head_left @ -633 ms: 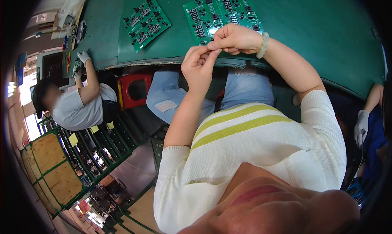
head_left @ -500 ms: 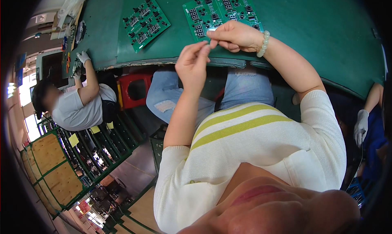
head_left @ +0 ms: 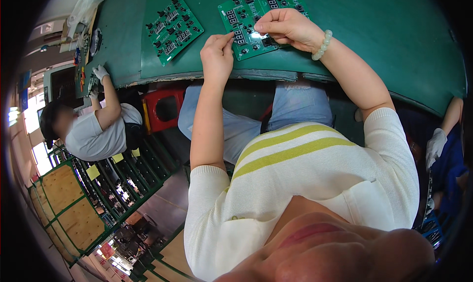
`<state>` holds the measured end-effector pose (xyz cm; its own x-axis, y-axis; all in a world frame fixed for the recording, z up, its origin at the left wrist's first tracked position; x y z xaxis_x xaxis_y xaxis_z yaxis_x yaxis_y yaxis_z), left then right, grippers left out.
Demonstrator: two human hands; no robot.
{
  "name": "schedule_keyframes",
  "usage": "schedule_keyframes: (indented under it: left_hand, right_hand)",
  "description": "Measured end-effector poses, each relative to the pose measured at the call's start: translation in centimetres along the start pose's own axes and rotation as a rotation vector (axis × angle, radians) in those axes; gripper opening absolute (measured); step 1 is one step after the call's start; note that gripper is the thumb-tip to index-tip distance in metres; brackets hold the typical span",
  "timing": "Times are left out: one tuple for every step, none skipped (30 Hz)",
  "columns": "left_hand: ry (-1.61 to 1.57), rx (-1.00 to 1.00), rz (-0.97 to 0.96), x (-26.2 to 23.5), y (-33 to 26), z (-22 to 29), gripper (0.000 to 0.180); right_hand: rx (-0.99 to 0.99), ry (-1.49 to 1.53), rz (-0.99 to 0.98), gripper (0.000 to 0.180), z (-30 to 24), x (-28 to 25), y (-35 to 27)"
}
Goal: The person sits on the floor at a green workbench and assembles green circuit boards by hand. They pick small black electronic components from a blue bin and insert them into the boards, occasionally moving finished boards to a stack on the floor.
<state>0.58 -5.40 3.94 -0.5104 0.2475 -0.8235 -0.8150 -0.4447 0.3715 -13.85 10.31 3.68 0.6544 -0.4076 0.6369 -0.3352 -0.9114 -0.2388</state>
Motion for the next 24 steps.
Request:
schedule_keyframes:
  left_hand:
    - [-0.033, -0.016, -0.011, -0.1, 0.1, 0.2, 0.014]
    - [-0.017, -0.052, -0.031, -0.2, 0.3, 0.5, 0.013]
    - [-0.002, -0.088, -0.05, -0.3, 0.4, 0.9, 0.013]
    - [0.014, -0.126, -0.068, -0.5, 0.4, 1.1, 0.012]
    - [0.039, -0.102, -0.066, -0.7, 0.4, 1.2, 0.011]
    - [0.064, -0.079, -0.064, -0.8, 0.5, 1.3, 0.011]
    - [0.087, -0.053, -0.06, -1.0, 0.5, 1.4, 0.01]
    - [0.136, 0.004, -0.048, -1.1, 0.6, 1.4, 0.011]
    - [0.186, 0.061, -0.036, -1.1, 0.8, 1.4, 0.012]
    - [0.237, 0.117, -0.023, -1.2, 0.8, 1.5, 0.013]
    - [0.226, 0.107, -0.04, -1.2, 0.8, 1.6, 0.012]
    - [0.215, 0.096, -0.057, -1.2, 0.9, 1.8, 0.012]
    - [0.204, 0.087, -0.073, -1.2, 0.9, 1.9, 0.011]
    - [0.194, 0.084, -0.068, -1.1, 0.9, 1.9, 0.011]
    - [0.184, 0.08, -0.062, -1.0, 1.0, 1.8, 0.011]
    - [0.174, 0.077, -0.057, -0.9, 1.0, 1.8, 0.011]
    - [0.178, 0.065, -0.062, -0.8, 1.0, 1.7, 0.012]
    - [0.182, 0.052, -0.066, -0.8, 1.0, 1.6, 0.012]
    - [0.188, 0.039, -0.071, -0.8, 1.0, 1.5, 0.012]
    - [0.191, 0.048, -0.069, -0.8, 0.9, 1.5, 0.012]
    - [0.194, 0.057, -0.068, -0.9, 0.8, 1.4, 0.011]
    - [0.195, 0.068, -0.069, -0.8, 0.9, 1.3, 0.011]
    - [0.168, 0.042, -0.095, -0.8, 1.0, 1.1, 0.011]
    - [0.141, 0.016, -0.121, -0.8, 1.1, 1.0, 0.01]
  right_hand:
    - [-0.017, -0.033, 0.004, 0.025, 0.0, -0.3, 0.0]
    - [-0.126, -0.149, 0.02, 0.025, -0.2, -0.3, 0.1]
    - [-0.234, -0.265, 0.036, 0.024, -0.1, -0.1, 0.2]
    - [-0.34, -0.383, 0.049, 0.023, -0.3, 0.1, 0.1]
    - [-0.371, -0.489, 0.056, 0.022, -0.4, 0.2, 0.0]
    - [-0.401, -0.596, 0.063, 0.022, -0.4, 0.4, -0.2]
    - [-0.432, -0.705, 0.07, 0.021, -0.6, 0.5, -0.3]
    - [-0.489, -0.76, 0.069, 0.02, -0.6, 0.6, -0.4]
    - [-0.546, -0.816, 0.068, 0.02, -0.4, 0.7, -0.4]
    - [-0.603, -0.87, 0.064, 0.019, -0.2, 0.8, -0.4]
    - [-0.654, -0.972, 0.055, 0.018, -0.1, 1.0, -0.4]
    - [-0.706, -1.073, 0.045, 0.018, 0.0, 1.2, -0.5]
    - [-0.758, -1.176, 0.035, 0.017, 0.1, 1.4, -0.6]
    - [-0.771, -1.216, 0.045, 0.017, 0.3, 1.8, -0.8]
    - [-0.775, -1.253, 0.04, 0.016, 0.6, 1.9, -0.8]
    - [-0.778, -1.289, 0.035, 0.016, 1.0, 2.0, -0.7]
    - [-0.782, -1.326, 0.03, 0.015, 1.3, 2.1, -0.6]
    - [-0.766, -1.357, 0.025, 0.014, 1.4, 2.2, -0.6]
    - [-0.751, -1.386, 0.019, 0.014, 1.6, 2.4, -0.6]
    - [-0.737, -1.415, 0.012, 0.014, 1.7, 2.6, -0.6]
    - [-0.715, -1.448, 0.006, 0.014, 1.8, 2.8, -0.5]
    - [-0.691, -1.482, 0.005, 0.014, 1.9, 2.8, -0.5]
    - [-0.666, -1.515, 0.003, 0.014, 2.0, 2.8, -0.4]
    - [-0.672, -1.507, 0.004, 0.012, 2.0, 2.8, -0.5]
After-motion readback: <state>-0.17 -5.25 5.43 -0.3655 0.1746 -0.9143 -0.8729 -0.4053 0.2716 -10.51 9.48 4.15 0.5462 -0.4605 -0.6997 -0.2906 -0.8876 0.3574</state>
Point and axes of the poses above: each hand's wrist, its own y-axis towards the middle knuckle, its own x-axis out of the palm, z = x × y, the point moved 4 cm from there along y, towards the middle knuckle, and after that the axes turned 15 degrees about y, right-handed, at the moved point
